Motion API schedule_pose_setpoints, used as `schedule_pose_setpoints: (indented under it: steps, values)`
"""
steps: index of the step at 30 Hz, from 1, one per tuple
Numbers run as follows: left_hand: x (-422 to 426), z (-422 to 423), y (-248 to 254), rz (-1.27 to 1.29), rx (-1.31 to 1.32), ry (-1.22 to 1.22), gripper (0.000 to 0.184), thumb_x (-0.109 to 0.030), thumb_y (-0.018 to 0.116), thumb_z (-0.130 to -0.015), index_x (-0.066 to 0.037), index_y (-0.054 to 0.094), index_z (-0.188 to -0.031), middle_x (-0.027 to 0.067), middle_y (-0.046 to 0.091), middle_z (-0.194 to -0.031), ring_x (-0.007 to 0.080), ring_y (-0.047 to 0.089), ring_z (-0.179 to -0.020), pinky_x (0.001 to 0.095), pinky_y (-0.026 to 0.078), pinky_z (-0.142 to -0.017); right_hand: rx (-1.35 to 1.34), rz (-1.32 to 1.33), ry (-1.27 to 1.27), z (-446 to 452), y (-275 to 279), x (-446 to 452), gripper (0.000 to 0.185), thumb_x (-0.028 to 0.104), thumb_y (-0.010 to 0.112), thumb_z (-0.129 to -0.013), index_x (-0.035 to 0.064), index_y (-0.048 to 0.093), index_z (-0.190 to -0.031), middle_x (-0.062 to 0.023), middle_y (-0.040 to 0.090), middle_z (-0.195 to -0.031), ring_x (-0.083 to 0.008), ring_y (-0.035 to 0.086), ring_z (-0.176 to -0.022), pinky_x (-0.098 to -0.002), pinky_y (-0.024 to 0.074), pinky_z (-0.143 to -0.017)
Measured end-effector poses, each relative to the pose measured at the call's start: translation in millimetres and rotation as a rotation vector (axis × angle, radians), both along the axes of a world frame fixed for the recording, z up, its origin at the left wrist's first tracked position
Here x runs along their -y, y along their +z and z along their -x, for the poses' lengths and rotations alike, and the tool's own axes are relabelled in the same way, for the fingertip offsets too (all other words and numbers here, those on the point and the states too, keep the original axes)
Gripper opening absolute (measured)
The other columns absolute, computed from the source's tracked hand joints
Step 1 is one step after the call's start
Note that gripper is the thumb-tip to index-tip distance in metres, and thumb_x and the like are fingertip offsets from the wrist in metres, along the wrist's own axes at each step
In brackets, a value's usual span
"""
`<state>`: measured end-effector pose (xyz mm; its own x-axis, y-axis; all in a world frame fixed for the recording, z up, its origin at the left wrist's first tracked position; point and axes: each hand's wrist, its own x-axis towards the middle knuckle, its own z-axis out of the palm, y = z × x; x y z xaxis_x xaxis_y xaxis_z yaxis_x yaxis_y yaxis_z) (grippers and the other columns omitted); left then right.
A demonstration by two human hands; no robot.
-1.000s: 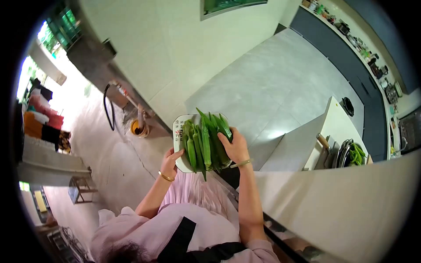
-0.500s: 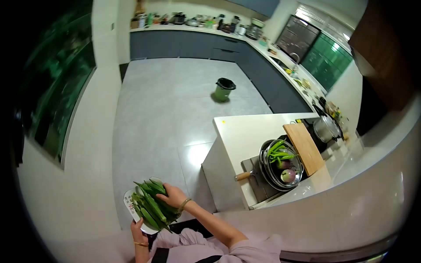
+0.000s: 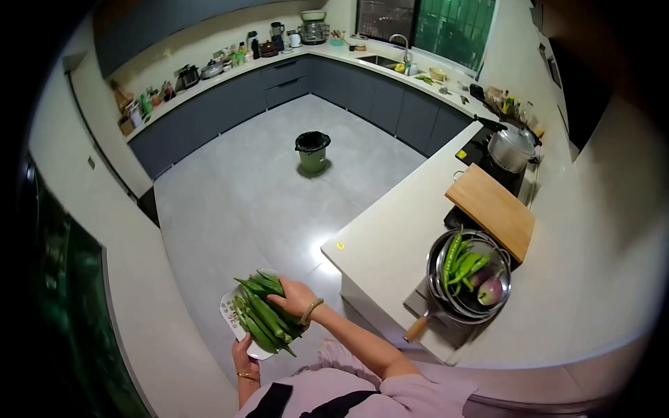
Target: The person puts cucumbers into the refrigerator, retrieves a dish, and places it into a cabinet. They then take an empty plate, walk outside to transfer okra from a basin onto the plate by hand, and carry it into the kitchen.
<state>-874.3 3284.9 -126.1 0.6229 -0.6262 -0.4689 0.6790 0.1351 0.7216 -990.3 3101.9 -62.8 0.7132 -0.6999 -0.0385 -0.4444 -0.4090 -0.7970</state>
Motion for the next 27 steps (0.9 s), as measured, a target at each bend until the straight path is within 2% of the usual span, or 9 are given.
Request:
schedule_pose_setpoints:
  steps: [5, 8, 10, 12, 15, 20, 22, 24, 27]
  values:
    - [92, -69, 23, 0.022, 0.062, -0.048, 0.031, -0.002, 0.052, -0.076, 0.004, 0.048, -0.106, 0.0094, 0.056, -0.096, 0.019, 0.056, -0.083, 0.0288, 0.045, -0.073, 0.099, 0.009, -0.022, -60, 21, 88, 0.042, 0.032, 0.058, -0.074, -0.0013, 0.047, -0.097, -0.0232, 0.055, -0.084, -0.0386, 0.053, -0.08, -0.0414, 0.0426, -0.07]
    - [145, -113, 13, 0.042, 0.043, -0.08, 0.032, -0.002, 0.052, -0.076, 0.004, 0.048, -0.107, 0.0093, 0.056, -0.096, 0.0191, 0.056, -0.083, 0.0293, 0.045, -0.074, 0.128, -0.036, -0.01, -95, 11, 141, 0.041, 0.031, 0.058, -0.074, -0.0015, 0.046, -0.097, -0.0239, 0.055, -0.085, -0.0385, 0.052, -0.081, -0.0412, 0.0424, -0.07]
    - [189, -143, 3, 0.017, 0.044, -0.107, 0.032, -0.002, 0.052, -0.076, 0.004, 0.048, -0.107, 0.0097, 0.056, -0.096, 0.0191, 0.055, -0.083, 0.0291, 0.044, -0.074, 0.173, 0.009, -0.089, -119, -1, 176, 0.042, 0.031, 0.058, -0.075, -0.0012, 0.044, -0.099, -0.024, 0.055, -0.084, -0.0383, 0.053, -0.08, -0.041, 0.0426, -0.07]
    - [233, -168, -6, 0.022, 0.05, -0.178, 0.034, -0.004, 0.05, -0.077, 0.004, 0.045, -0.109, 0.0106, 0.055, -0.099, 0.0212, 0.056, -0.084, 0.0298, 0.044, -0.077, 0.07, -0.038, -0.145, -135, -11, 216, 0.044, 0.03, 0.058, -0.075, -0.0013, 0.042, -0.102, -0.0241, 0.055, -0.084, -0.0379, 0.054, -0.079, -0.0407, 0.0429, -0.07]
    - [306, -211, -7, -0.002, 0.087, -0.297, 0.031, -0.005, 0.052, -0.076, 0.006, 0.048, -0.105, 0.0118, 0.057, -0.094, 0.0198, 0.056, -0.082, 0.0289, 0.044, -0.074, 0.065, -0.013, -0.224, -157, -9, 275, 0.046, 0.03, 0.058, -0.075, -0.0016, 0.042, -0.104, -0.0233, 0.056, -0.086, -0.0366, 0.054, -0.08, -0.0396, 0.0433, -0.071]
    - [434, -238, 24, 0.019, 0.041, -0.475, 0.024, -0.002, 0.055, -0.075, 0.005, 0.053, -0.097, 0.0091, 0.059, -0.088, 0.0163, 0.057, -0.075, 0.0265, 0.046, -0.068, 0.011, 0.06, -0.415, -163, 12, 361, 0.045, 0.03, 0.058, -0.075, -0.0004, 0.043, -0.104, -0.0217, 0.056, -0.086, -0.0357, 0.055, -0.081, -0.0387, 0.0437, -0.071]
    - [485, -239, 18, 0.007, 0.027, -0.576, 0.023, -0.003, 0.056, -0.074, 0.004, 0.053, -0.096, 0.0087, 0.059, -0.087, 0.0162, 0.058, -0.074, 0.0264, 0.046, -0.067, 0.085, 0.014, -0.542, -154, 20, 392, 0.043, 0.029, 0.058, -0.075, 0.0003, 0.043, -0.103, -0.0217, 0.056, -0.085, -0.0355, 0.055, -0.08, -0.0387, 0.044, -0.07]
    - [534, -236, 9, 0.053, 0.005, -0.652, 0.024, -0.003, 0.058, -0.074, 0.004, 0.054, -0.097, 0.0089, 0.06, -0.087, 0.0158, 0.058, -0.073, 0.0255, 0.046, -0.066, 0.04, -0.035, -0.633, -144, 25, 425, 0.045, 0.03, 0.059, -0.074, 0.0004, 0.043, -0.105, -0.0227, 0.057, -0.086, -0.0353, 0.056, -0.08, -0.0384, 0.0444, -0.07]
    - [605, -220, 5, 0.059, 0.022, -0.738, 0.025, -0.004, 0.058, -0.074, 0.004, 0.054, -0.097, 0.009, 0.06, -0.087, 0.0157, 0.058, -0.073, 0.0252, 0.046, -0.066, 0.063, 0.015, -0.719, -122, 16, 475, 0.047, 0.03, 0.059, -0.074, 0.0, 0.043, -0.106, -0.0221, 0.057, -0.087, -0.0353, 0.056, -0.081, -0.0384, 0.0446, -0.071]
